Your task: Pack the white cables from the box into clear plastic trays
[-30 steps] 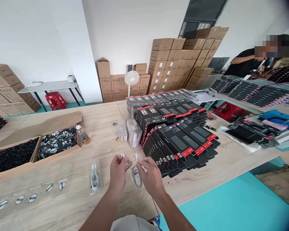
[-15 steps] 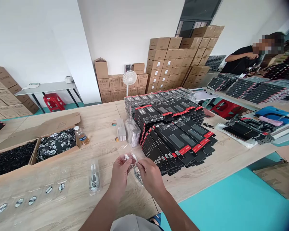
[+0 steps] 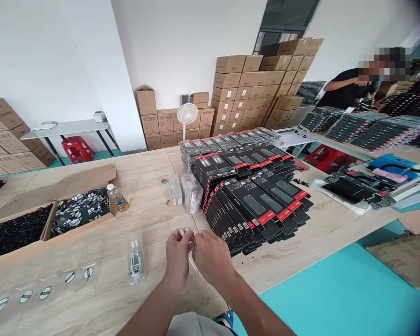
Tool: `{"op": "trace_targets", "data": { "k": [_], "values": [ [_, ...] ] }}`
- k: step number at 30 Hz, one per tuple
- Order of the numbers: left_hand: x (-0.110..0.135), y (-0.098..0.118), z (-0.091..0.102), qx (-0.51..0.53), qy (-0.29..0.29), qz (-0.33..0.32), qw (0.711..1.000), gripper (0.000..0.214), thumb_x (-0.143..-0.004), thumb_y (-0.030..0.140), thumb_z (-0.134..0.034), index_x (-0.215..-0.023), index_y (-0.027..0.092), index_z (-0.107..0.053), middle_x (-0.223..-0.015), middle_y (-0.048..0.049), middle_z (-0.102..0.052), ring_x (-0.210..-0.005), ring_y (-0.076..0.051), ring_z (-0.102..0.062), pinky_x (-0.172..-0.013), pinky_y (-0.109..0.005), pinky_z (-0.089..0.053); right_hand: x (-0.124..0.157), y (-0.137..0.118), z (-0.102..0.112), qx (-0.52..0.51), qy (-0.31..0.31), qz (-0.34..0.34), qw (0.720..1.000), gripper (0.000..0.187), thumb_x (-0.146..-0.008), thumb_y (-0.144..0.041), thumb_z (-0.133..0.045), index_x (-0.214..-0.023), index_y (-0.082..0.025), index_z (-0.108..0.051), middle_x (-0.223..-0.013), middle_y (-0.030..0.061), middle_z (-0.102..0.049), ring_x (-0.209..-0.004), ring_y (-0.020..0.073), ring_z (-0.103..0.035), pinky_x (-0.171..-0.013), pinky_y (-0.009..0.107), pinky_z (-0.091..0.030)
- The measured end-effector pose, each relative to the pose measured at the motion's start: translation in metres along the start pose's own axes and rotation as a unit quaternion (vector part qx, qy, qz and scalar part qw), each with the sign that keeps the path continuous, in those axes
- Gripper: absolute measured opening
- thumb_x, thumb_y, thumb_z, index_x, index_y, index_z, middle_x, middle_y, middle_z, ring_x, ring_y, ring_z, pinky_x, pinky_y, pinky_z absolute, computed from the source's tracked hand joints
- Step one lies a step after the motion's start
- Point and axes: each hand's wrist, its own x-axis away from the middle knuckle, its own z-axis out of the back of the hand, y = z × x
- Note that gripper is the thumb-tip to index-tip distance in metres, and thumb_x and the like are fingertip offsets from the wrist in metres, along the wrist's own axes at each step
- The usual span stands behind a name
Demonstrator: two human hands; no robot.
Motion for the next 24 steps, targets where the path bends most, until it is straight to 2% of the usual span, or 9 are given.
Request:
{"op": "trace_targets", "data": {
  "k": [4, 7, 9, 11, 14, 18, 21, 24],
  "values": [
    [-0.007, 0.005, 0.005, 0.037, 0.011, 0.001, 0.999, 0.03, -0.059, 0.036, -0.08, -0.071, 0.016, -0.061, -0.061, 0.0024, -0.061, -0.054, -0.012, -0.057, -0.054, -0.024, -0.044, 0.007, 0.002, -0.002, -0.057, 0.002, -0.013, 0.998, 0.017, -0.09, -0.022, -0.048, -0.087, -0.019, -0.064, -0.084, 0.0085, -0.067, -0.074, 0.0203, -0.063, -0.062, 0.028, -0.038],
    [-0.013, 0.011, 0.01, 0.089, 0.045, 0.004, 0.995, 0.029, -0.057, 0.031, -0.081, -0.073, 0.016, -0.061, -0.063, 0.0038, -0.06, -0.057, -0.011, -0.059, -0.065, -0.03, -0.052, 0.017, 0.015, -0.004, -0.176, -0.015, 0.006, 0.984, 0.014, -0.085, -0.022, -0.055, -0.098, -0.023, -0.061, -0.096, 0.0052, -0.064, -0.076, 0.0172, -0.062, -0.064, 0.026, -0.044],
    [-0.016, 0.013, 0.012, 0.112, 0.058, 0.005, 0.992, 0.027, -0.057, 0.029, -0.081, -0.071, 0.017, -0.06, -0.062, 0.0048, -0.058, -0.056, -0.009, -0.057, -0.071, -0.033, -0.054, 0.024, 0.026, -0.008, -0.259, -0.038, 0.02, 0.965, 0.017, -0.081, -0.018, -0.057, -0.097, -0.024, -0.06, -0.097, 0.0027, -0.061, -0.07, 0.0136, -0.061, -0.065, 0.024, -0.047],
    [-0.017, 0.014, 0.012, 0.127, 0.057, 0.014, 0.99, 0.026, -0.059, 0.028, -0.08, -0.069, 0.017, -0.06, -0.062, 0.0049, -0.058, -0.056, -0.009, -0.056, -0.074, -0.035, -0.055, 0.03, 0.034, -0.015, -0.3, -0.038, 0.028, 0.953, 0.015, -0.08, -0.013, -0.056, -0.09, -0.024, -0.06, -0.096, 0.0022, -0.059, -0.066, 0.0116, -0.058, -0.064, 0.023, -0.048],
    [-0.017, 0.014, 0.009, 0.144, 0.058, 0.024, 0.988, 0.023, -0.061, 0.025, -0.079, -0.07, 0.017, -0.06, -0.062, 0.0046, -0.059, -0.056, -0.008, -0.057, -0.077, -0.035, -0.055, 0.036, 0.036, -0.03, -0.278, 0.023, 0.04, 0.959, 0.012, -0.083, -0.014, -0.051, -0.085, -0.021, -0.06, -0.096, 0.0055, -0.058, -0.072, 0.0142, -0.059, -0.067, 0.025, -0.049],
    [-0.018, 0.014, 0.006, 0.161, 0.062, 0.029, 0.984, 0.022, -0.063, 0.022, -0.078, -0.071, 0.018, -0.059, -0.062, 0.0043, -0.059, -0.057, -0.01, -0.059, -0.074, -0.033, -0.056, 0.037, 0.029, -0.043, -0.219, 0.095, 0.05, 0.97, 0.016, -0.089, -0.018, -0.045, -0.086, -0.02, -0.061, -0.097, 0.0087, -0.057, -0.083, 0.017, -0.059, -0.073, 0.028, -0.049],
    [-0.02, 0.015, 0.007, 0.164, 0.052, 0.019, 0.985, 0.021, -0.064, 0.021, -0.078, -0.072, 0.017, -0.059, -0.064, 0.0033, -0.06, -0.058, -0.011, -0.061, -0.072, -0.033, -0.056, 0.034, 0.024, -0.043, -0.206, 0.111, 0.042, 0.971, 0.016, -0.089, -0.017, -0.045, -0.084, -0.02, -0.06, -0.097, 0.0091, -0.057, -0.083, 0.0171, -0.058, -0.073, 0.028, -0.049],
    [-0.023, 0.017, 0.013, 0.159, 0.044, 0.024, 0.986, 0.019, -0.067, 0.02, -0.076, -0.071, 0.017, -0.058, -0.064, 0.0026, -0.06, -0.059, -0.012, -0.061, -0.073, -0.036, -0.056, 0.03, 0.025, -0.037, -0.256, 0.094, 0.048, 0.961, 0.015, -0.086, -0.016, -0.049, -0.082, -0.021, -0.062, -0.093, 0.0072, -0.057, -0.079, 0.0164, -0.058, -0.069, 0.026, -0.049]
  ]
}}
